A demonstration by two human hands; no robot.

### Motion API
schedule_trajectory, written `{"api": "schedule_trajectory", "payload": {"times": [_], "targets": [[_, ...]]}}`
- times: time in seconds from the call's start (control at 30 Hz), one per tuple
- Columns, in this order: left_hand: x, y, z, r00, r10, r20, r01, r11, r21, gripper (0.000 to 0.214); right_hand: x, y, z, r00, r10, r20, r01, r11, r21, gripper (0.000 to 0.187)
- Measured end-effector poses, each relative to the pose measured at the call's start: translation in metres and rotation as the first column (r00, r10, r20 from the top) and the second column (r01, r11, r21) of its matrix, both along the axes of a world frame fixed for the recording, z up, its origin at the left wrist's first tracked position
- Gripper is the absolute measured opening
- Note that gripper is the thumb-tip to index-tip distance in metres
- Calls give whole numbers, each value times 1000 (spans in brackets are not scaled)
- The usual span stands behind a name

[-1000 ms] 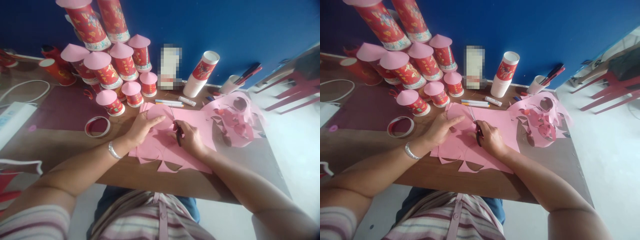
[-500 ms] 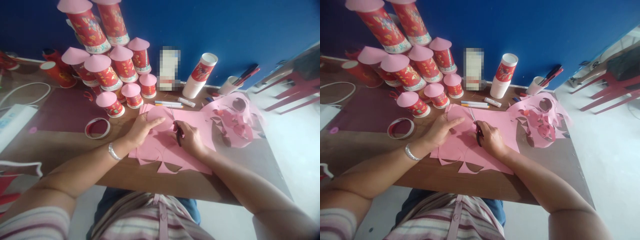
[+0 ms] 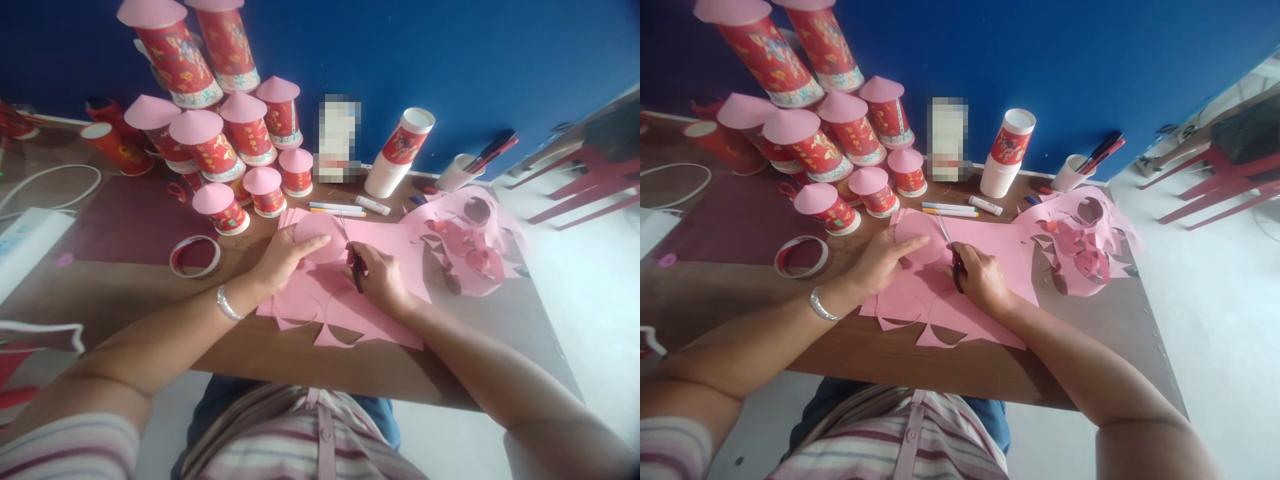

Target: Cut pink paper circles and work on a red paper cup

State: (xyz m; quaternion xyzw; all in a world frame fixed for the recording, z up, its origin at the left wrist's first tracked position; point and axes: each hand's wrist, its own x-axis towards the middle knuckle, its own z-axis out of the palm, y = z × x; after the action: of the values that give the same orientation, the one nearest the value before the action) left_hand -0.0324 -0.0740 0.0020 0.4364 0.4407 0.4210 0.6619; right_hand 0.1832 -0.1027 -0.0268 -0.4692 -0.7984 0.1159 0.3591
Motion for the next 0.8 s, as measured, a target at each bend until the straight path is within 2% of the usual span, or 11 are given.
{"api": "schedule_trajectory", "payload": {"times": [0.13,0.23,0.3,0.37,0.43,0.5,0.6,0.73,0.8], "targets": [[-1,1,0,1000,2,-15,-2,1000,-22,37,-2,0,2,999,-21,-50,17,998,-62,32],[-1,1,0,1000,14,-22,-14,1000,2,38,-3,0,6,985,-67,-161,33,978,-208,38],[-1,3,-1,1000,25,-4,-24,998,51,37,-3,1,10,956,-84,-282,-23,935,-355,44],[-1,4,-2,999,35,27,-38,994,99,35,-3,0,13,903,-90,-419,-141,860,-490,50],[-2,4,-4,998,32,57,-38,994,100,34,-3,0,16,850,-105,-516,-249,784,-569,52],[-2,4,-5,997,19,74,-24,997,73,35,-2,-2,19,820,-124,-559,-302,736,-606,51],[-3,4,-4,998,20,66,-25,997,74,33,-2,-2,21,792,-134,-596,-347,704,-619,50],[-6,6,2,998,-69,14,67,992,103,25,-2,2,23,741,-158,-653,-373,711,-596,46],[-8,5,7,986,-100,-132,121,980,161,22,-4,2,27,735,-196,-650,-351,710,-611,44]]}}
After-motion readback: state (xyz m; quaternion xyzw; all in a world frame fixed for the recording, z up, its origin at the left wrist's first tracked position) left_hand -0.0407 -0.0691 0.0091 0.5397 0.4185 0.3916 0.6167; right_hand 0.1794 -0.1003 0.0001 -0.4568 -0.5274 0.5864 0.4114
